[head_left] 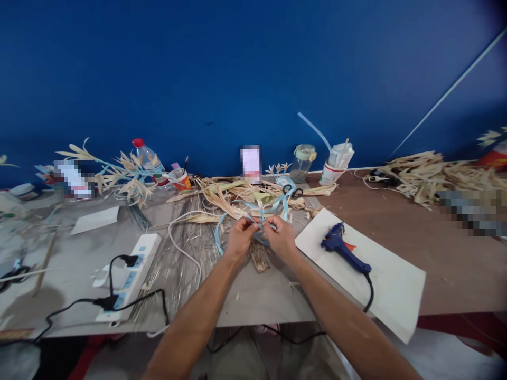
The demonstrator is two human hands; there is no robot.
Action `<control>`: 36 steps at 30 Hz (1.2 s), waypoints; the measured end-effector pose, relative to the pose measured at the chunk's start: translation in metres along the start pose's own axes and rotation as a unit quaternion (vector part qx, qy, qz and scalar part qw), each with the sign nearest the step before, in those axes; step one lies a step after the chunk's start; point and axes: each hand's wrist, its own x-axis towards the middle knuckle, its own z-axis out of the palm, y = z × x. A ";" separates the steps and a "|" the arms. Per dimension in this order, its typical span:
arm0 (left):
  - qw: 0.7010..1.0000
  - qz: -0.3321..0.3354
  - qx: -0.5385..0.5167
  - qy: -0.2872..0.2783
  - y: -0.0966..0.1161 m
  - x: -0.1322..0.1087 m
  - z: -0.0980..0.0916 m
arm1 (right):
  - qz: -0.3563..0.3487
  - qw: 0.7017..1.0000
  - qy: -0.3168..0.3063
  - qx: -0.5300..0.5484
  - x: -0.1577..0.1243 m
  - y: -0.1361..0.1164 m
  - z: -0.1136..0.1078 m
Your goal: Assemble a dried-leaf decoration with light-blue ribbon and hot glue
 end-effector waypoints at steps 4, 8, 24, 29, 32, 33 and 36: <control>1.000 0.013 -0.002 0.011 -0.002 0.001 0.000 | -0.009 1.000 -0.004 0.013 -0.002 -0.002 0.001; 0.997 0.006 -0.071 0.011 -0.006 0.002 0.002 | -0.005 0.999 -0.014 0.033 -0.003 -0.004 0.004; 0.980 -0.084 -0.182 -0.014 0.009 -0.002 0.005 | -0.012 0.999 -0.027 0.023 -0.006 -0.009 0.007; 0.972 -0.097 -0.209 -0.050 0.005 0.001 0.001 | -0.006 0.999 -0.030 0.013 -0.006 -0.008 0.006; 0.970 -0.094 -0.220 -0.050 0.003 0.002 -0.001 | -0.009 0.999 -0.033 0.007 -0.007 -0.008 0.007; 0.969 -0.091 -0.224 -0.048 0.002 0.003 -0.001 | -0.010 0.999 -0.031 0.006 -0.008 -0.008 0.007; 0.968 -0.086 -0.232 -0.042 0.001 0.003 0.001 | -0.013 0.999 -0.031 0.007 -0.008 -0.009 0.008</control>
